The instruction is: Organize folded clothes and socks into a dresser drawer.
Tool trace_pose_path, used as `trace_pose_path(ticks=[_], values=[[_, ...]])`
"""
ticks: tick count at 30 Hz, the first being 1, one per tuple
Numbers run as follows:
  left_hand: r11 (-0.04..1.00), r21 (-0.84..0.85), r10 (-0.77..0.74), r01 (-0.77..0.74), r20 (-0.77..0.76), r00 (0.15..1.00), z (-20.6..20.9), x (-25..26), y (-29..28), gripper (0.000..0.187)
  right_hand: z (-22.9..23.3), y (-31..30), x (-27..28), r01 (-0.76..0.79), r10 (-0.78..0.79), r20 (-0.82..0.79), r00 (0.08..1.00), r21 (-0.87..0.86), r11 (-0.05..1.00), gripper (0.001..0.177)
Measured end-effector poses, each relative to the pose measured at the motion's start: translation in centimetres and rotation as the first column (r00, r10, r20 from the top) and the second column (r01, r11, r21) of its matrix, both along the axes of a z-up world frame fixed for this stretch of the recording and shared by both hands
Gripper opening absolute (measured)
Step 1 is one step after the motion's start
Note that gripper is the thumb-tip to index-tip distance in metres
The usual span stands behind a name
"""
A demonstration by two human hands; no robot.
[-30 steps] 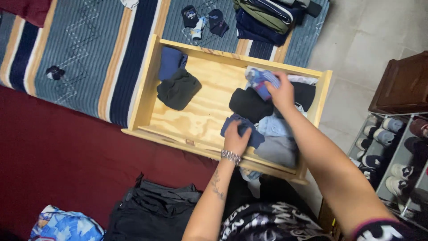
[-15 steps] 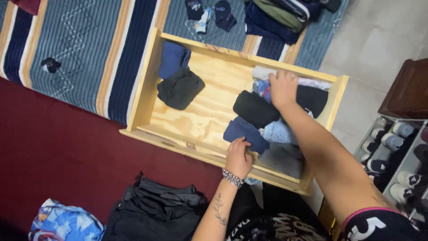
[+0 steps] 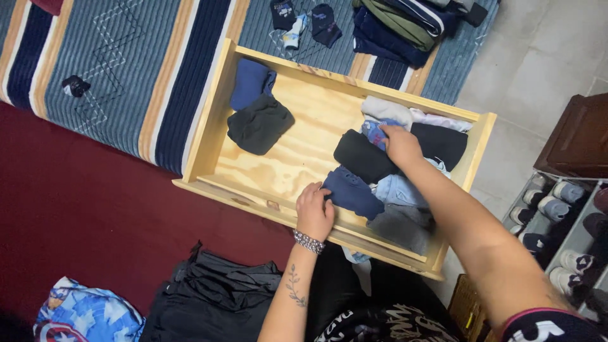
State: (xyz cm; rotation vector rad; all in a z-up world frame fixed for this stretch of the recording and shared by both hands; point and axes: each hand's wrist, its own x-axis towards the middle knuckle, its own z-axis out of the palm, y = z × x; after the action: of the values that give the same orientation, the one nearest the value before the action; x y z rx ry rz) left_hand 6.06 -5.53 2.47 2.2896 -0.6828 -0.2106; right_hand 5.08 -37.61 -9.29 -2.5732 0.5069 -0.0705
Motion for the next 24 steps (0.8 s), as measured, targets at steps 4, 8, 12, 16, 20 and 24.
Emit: trace_pose_path(ticks=[4, 8, 12, 16, 20, 24], values=[[0.999, -0.019, -0.029, 0.028, -0.065, 0.997, -1.6, 0.2, -1.2, 0.032, -0.2, -2.0, 1.5, 0.062, -0.047, -0.206, 0.977, 0.063, 0.996, 0.037], [0.939, 0.195, -0.263, 0.284, -0.127, 0.956, -1.1, 0.7, -5.6, 0.064, -4.6, -3.3, 1.7, 0.061, 0.012, -0.308, 0.951, 0.227, 0.972, 0.035], [0.689, 0.447, -0.451, 0.571, -0.354, 0.82, -6.8, 0.7, -8.9, 0.074, -1.5, -0.1, 2.2, 0.147, -0.122, -0.363, 0.924, 0.041, 0.988, 0.027], [0.604, 0.529, -0.453, 0.596, -0.388, 0.803, -5.1, 0.6, -10.0, 0.08, 2.8, 2.1, 0.9, 0.052, -0.046, 0.024, 0.999, -0.378, 0.924, 0.019], [0.72, 0.493, -0.423, 0.489, -0.248, 0.872, -5.5, 0.4, -9.5, 0.073, 3.3, 2.6, -1.0, -0.056, 0.102, 0.108, 0.989, -0.367, 0.929, 0.024], [0.711, 0.488, -0.412, 0.507, -0.295, 0.862, -4.2, 0.7, -9.8, 0.077, 3.6, 3.2, -2.0, -0.045, 0.053, 0.023, 0.998, -0.255, 0.966, 0.02]])
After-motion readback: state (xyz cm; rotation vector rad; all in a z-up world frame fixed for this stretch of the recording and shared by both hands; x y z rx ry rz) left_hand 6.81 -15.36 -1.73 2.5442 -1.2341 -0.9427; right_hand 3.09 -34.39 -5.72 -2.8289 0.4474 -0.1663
